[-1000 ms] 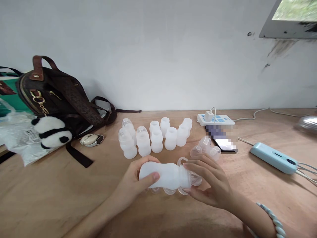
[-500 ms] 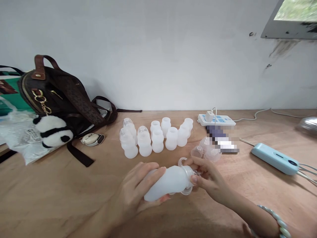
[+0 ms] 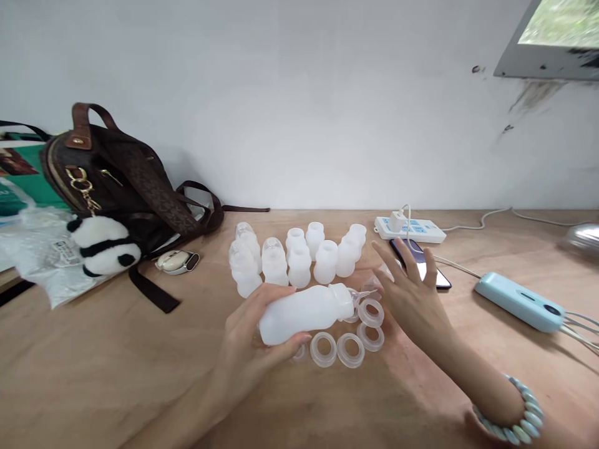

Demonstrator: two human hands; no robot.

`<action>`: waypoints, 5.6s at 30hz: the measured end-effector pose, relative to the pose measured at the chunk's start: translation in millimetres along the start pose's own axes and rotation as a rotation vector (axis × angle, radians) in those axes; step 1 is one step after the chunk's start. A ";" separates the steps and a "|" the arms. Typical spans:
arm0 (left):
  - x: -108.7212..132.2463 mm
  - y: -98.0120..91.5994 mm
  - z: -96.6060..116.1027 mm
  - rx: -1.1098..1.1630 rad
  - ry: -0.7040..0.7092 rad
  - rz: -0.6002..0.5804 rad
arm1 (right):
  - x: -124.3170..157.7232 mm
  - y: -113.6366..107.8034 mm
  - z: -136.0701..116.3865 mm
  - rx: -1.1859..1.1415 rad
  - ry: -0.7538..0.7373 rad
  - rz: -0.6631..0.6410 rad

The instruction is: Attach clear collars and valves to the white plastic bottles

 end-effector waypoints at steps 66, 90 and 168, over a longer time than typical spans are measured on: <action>-9.3 -6.1 -2.7 -0.224 0.120 -0.154 | 22.0 -22.3 -39.1 -1.244 -0.034 0.036; -20.8 -4.5 -43.8 0.069 -0.581 -0.205 | 15.9 -25.7 -37.6 -1.318 -0.004 -0.022; -10.8 -25.9 -54.2 -0.187 -0.422 -0.813 | 8.4 -10.7 -27.8 -0.218 -0.094 -0.151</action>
Point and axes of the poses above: each hand's wrist, its own x-axis away from the middle knuckle, its own y-axis out of the palm, z = x × y, the point moved 2 cm from there along -x, towards the middle knuckle, and after that the axes turned 8 degrees about -z, right-handed, at the moved point
